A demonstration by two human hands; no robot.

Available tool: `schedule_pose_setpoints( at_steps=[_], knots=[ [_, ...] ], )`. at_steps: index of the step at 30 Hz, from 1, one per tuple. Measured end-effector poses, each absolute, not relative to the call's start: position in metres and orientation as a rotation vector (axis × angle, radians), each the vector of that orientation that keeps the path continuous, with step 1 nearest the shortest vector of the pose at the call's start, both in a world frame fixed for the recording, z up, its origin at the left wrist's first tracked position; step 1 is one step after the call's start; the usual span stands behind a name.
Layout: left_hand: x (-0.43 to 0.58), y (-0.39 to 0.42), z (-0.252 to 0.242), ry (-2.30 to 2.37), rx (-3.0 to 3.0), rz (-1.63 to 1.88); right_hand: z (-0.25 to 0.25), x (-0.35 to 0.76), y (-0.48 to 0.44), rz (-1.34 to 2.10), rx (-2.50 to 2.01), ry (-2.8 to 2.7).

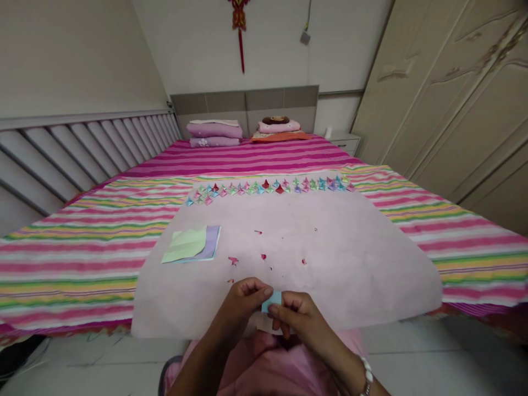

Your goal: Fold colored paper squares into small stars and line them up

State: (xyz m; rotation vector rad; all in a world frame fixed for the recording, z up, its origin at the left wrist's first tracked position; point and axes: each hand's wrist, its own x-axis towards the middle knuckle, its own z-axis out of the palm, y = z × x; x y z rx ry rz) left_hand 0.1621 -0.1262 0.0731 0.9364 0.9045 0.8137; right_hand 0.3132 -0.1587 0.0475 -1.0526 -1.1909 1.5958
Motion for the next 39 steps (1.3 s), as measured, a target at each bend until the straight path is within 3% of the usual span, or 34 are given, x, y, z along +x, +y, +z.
schedule_pose_setpoints(
  at_steps=[15, 25, 31, 39],
  knots=[
    [0.169, -0.128, 0.072, 1.016, 1.094, 0.896, 0.054, 0.309, -0.158, 1.596, -1.05, -1.145],
    [0.172, -0.125, 0.068, 0.959, 0.872, 0.869, 0.052, 0.31, -0.157, 1.619, -1.004, -1.173],
    [0.171, -0.123, 0.075, 1.113, 1.253, 0.909, 0.042, 0.312, -0.149, 1.467, -0.96, -0.993],
    [0.164, -0.124, 0.062, 0.941, 1.161, 0.99, 0.05, 0.319, -0.148, 1.38, -0.965, -0.904]
  ],
)
